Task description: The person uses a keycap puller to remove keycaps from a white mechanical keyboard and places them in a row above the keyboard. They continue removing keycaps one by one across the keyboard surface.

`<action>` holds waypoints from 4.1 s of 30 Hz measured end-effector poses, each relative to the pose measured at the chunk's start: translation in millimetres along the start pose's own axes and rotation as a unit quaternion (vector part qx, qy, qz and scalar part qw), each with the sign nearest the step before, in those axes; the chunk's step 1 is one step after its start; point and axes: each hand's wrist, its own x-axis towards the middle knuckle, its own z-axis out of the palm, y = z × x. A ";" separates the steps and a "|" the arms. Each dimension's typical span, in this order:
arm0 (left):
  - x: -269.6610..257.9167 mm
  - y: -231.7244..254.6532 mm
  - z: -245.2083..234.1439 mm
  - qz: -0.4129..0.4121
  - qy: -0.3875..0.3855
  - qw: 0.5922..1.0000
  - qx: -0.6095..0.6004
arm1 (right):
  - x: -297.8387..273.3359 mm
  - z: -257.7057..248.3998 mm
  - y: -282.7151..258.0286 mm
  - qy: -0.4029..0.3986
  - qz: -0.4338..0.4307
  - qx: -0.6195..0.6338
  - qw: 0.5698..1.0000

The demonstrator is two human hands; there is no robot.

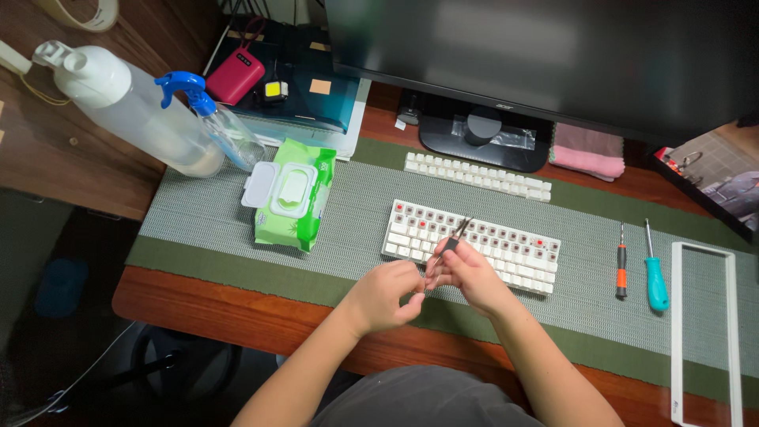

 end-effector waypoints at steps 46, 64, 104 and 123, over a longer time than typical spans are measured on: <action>22.7 -68.3 -4.8 -0.114 0.166 0.962 0.186 | 77.6 47.2 -27.3 0.053 -0.206 -0.479 0.852; 6.5 -57.0 1.9 -0.170 0.117 0.976 0.074 | 61.0 81.1 -77.2 0.013 -0.069 -0.591 0.804; 29.6 -56.3 18.7 -0.227 0.231 0.944 -0.064 | 25.9 70.6 -49.1 -0.010 -0.377 -0.645 0.664; 111.4 -130.3 -23.5 -0.200 0.070 0.971 0.109 | 28.2 -13.9 -31.5 0.101 -0.291 -0.184 0.933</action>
